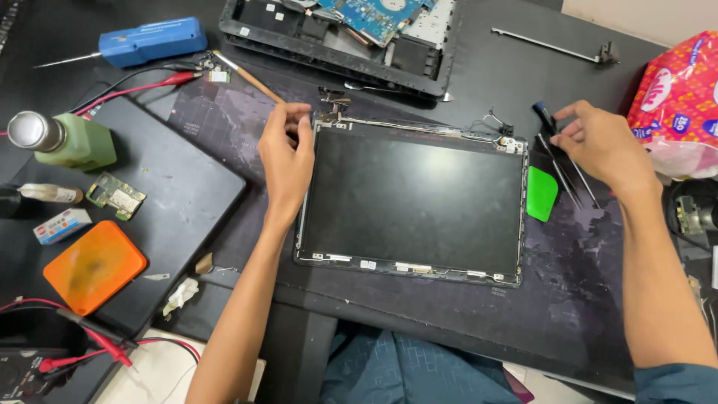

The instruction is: The recorder is repairing or replacing the LCD screen and internal components of a laptop at a workbench.

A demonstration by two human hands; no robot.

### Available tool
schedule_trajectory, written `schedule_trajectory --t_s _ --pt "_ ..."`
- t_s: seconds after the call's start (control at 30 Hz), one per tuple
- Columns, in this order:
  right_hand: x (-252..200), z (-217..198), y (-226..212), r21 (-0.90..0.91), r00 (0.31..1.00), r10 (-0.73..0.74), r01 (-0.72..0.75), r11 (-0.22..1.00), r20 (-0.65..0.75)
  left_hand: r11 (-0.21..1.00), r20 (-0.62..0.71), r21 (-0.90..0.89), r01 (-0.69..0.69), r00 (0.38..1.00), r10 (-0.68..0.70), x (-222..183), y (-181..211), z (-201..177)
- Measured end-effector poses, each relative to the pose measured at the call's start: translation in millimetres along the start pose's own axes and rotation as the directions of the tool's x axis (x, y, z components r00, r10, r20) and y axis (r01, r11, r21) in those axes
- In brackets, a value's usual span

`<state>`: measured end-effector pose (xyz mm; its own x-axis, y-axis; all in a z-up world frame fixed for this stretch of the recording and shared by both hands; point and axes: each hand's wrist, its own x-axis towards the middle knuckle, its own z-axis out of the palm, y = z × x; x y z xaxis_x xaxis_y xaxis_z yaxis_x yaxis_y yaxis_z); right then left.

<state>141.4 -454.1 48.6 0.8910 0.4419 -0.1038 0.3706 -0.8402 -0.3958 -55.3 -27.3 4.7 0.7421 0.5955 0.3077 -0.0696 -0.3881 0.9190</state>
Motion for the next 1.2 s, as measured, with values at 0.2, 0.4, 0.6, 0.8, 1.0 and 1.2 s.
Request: schedule_trajectory --t_s 0.2,0.4,0.6,0.8,1.0,1.2 --pt "0.5 -13.5 -72.5 -0.313 0.969 -0.204 0.153 0.937 -0.137 0.996 -0.059 0.049 -0.068 0.996 0.071 2.5 -14.1 7.2" --pt "10.1 2.8 -160.9 0.125 0.692 -0.435 0.6 0.79 -0.576 0.981 0.0 0.15 -0.122 0.992 0.123 3.8 -12.8 7.5" --pt "26.9 49.2 -253.7 0.52 0.641 -0.502 0.767 0.376 -0.581 0.966 0.015 0.188 -0.175 0.984 0.176 2.6 -9.9 5.7" --pt "44.8 87.9 -261.3 0.659 0.711 -0.54 0.672 0.336 -0.45 0.962 0.019 0.211 -0.174 0.985 0.174 2.4 -8.8 7.0" --pt "53.1 94.0 -264.6 0.677 0.683 -0.575 0.681 0.278 -0.451 0.967 0.022 0.202 -0.156 0.988 0.155 3.0 -3.8 5.3" --pt "59.8 97.4 -263.6 0.66 0.674 -0.587 0.693 0.291 -0.449 0.969 0.028 0.208 -0.135 0.991 0.132 3.6 -5.7 6.1"
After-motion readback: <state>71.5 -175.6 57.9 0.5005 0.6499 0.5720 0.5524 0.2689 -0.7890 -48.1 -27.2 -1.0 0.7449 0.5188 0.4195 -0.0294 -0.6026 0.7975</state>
